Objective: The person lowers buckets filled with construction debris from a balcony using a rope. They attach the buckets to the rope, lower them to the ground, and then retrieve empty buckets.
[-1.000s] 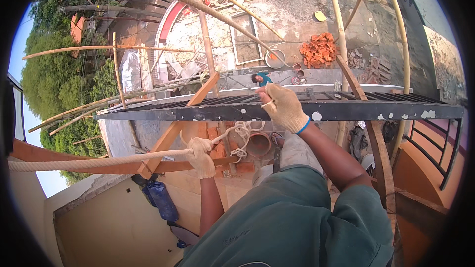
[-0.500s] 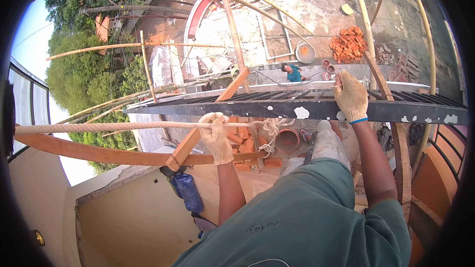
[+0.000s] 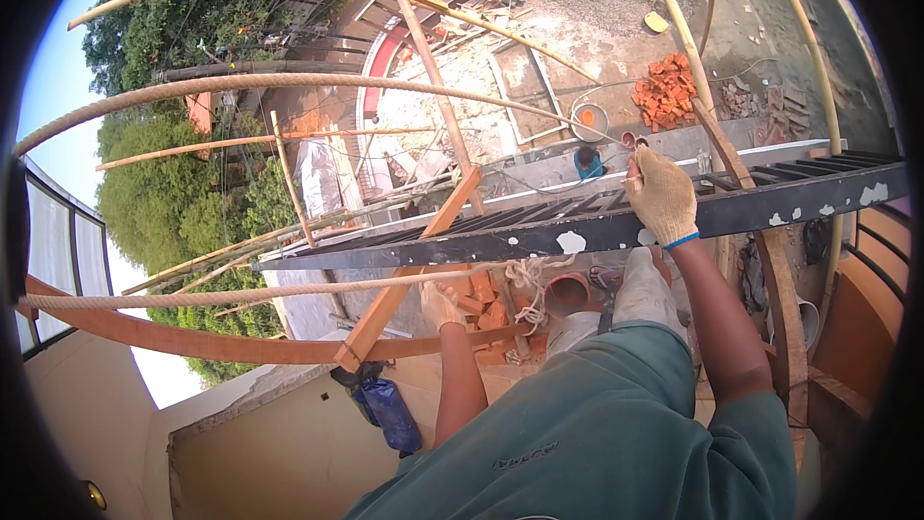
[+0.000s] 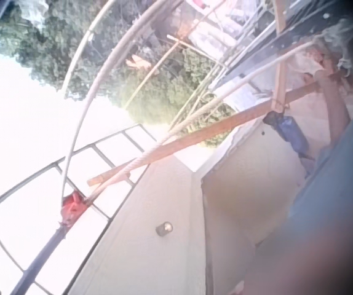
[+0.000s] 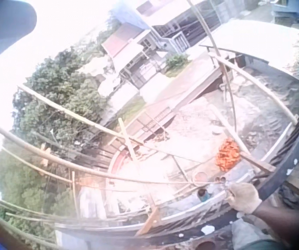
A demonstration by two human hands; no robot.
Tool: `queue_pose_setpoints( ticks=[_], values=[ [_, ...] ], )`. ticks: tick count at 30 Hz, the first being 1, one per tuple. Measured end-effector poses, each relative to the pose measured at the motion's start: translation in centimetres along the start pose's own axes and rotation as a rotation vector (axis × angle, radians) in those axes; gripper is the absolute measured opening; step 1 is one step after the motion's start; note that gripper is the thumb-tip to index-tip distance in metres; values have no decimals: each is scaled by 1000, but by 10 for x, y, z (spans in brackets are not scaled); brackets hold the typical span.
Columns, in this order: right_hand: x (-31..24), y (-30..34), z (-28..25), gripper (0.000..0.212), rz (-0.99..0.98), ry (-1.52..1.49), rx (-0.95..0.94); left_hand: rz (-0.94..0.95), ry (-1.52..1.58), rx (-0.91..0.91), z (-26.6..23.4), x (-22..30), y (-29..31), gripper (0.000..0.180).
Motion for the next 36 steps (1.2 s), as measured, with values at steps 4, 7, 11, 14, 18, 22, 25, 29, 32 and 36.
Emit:
queue_pose_setpoints(
  ticks=[4,7,11,14,18,22,25,29,32,36],
  values=[
    [16,1,3,14,53,-8,23,400,-541,-98,58,121,-10,31],
    [12,1,2,15,64,-42,16,503,-961,-141,94,154,-32,37],
    [14,7,-18,15,36,55,14,420,-1359,-91,114,142,-65,48],
    [29,20,-44,15,37,317,57,316,-1288,-50,118,141,-73,54],
    [21,18,-45,18,141,470,-4,314,-1302,-65,127,146,-75,51],
    [37,19,-39,18,249,434,-69,385,-1302,-58,127,151,-74,54],
    [46,22,-37,19,250,399,-66,344,-1297,-90,125,145,-76,56],
    [44,21,-44,21,284,387,-132,377,-1340,-79,129,145,-67,59],
    [48,22,-44,21,351,364,-185,413,-1357,-60,129,148,-71,53],
    [48,23,-43,19,253,349,-68,418,-1376,-49,129,142,-78,46]
  ],
)
Point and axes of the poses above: each hand's wrist, its own y-axis away from the middle knuckle, its own z-axis out of the palm, x = y × z, the point moved 9 cm from there along -y, towards the middle knuckle, and after that the axes turned 15 degrees about -x, right-handed, at the moved point
